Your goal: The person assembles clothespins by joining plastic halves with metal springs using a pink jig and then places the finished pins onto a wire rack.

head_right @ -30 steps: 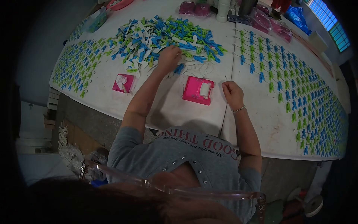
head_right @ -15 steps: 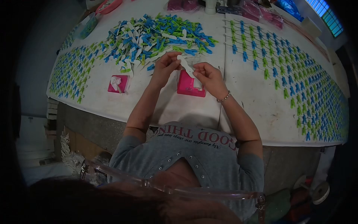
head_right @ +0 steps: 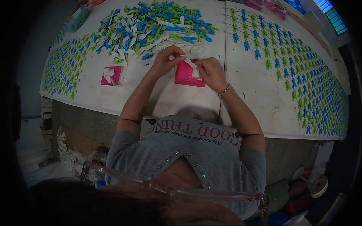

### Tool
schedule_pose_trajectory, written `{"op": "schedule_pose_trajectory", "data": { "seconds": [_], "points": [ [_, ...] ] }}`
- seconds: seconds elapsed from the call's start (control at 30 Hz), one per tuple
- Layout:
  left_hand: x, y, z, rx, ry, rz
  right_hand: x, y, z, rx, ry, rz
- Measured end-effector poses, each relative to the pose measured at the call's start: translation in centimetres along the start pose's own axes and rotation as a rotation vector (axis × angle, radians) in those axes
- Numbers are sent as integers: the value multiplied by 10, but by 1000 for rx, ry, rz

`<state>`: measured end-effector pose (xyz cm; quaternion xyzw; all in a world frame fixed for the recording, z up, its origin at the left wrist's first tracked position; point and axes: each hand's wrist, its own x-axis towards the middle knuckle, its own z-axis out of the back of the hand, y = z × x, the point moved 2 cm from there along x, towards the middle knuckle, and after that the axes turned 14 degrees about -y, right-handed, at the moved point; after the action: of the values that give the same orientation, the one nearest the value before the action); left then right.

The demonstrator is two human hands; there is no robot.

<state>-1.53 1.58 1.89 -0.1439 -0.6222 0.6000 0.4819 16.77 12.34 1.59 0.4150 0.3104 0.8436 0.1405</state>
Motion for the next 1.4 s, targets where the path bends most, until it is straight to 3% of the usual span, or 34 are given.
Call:
{"op": "schedule_pose_trajectory", "data": {
  "seconds": [0.23, 0.37, 0.43, 0.53, 0.83, 1.23, 1.3, 1.4],
  "points": [
    [-4, -3, 14, 99, 19, -123, 1, 5, -8, -25, 28, 54],
    [-8, 5, 14, 147, 21, -166, 0, -1, -3, -74, 12, 202],
    [-10, 4, 13, 253, 125, -318, -3, -4, 2, -88, 24, 240],
    [-13, 9, 1, 300, 190, -240, -10, -9, 11, -135, 42, 237],
    [-8, 4, -12, 348, 217, -264, -13, -16, 18, -155, 5, 263],
    [0, -5, -44, 384, 258, -300, 16, 6, 39, -138, -30, 94],
    [0, -3, -49, 376, 249, -297, 17, 3, 32, 156, -38, -187],
    [-6, -1, -47, 310, 184, -234, 13, -5, 23, 319, -20, -331]
  ]
}}
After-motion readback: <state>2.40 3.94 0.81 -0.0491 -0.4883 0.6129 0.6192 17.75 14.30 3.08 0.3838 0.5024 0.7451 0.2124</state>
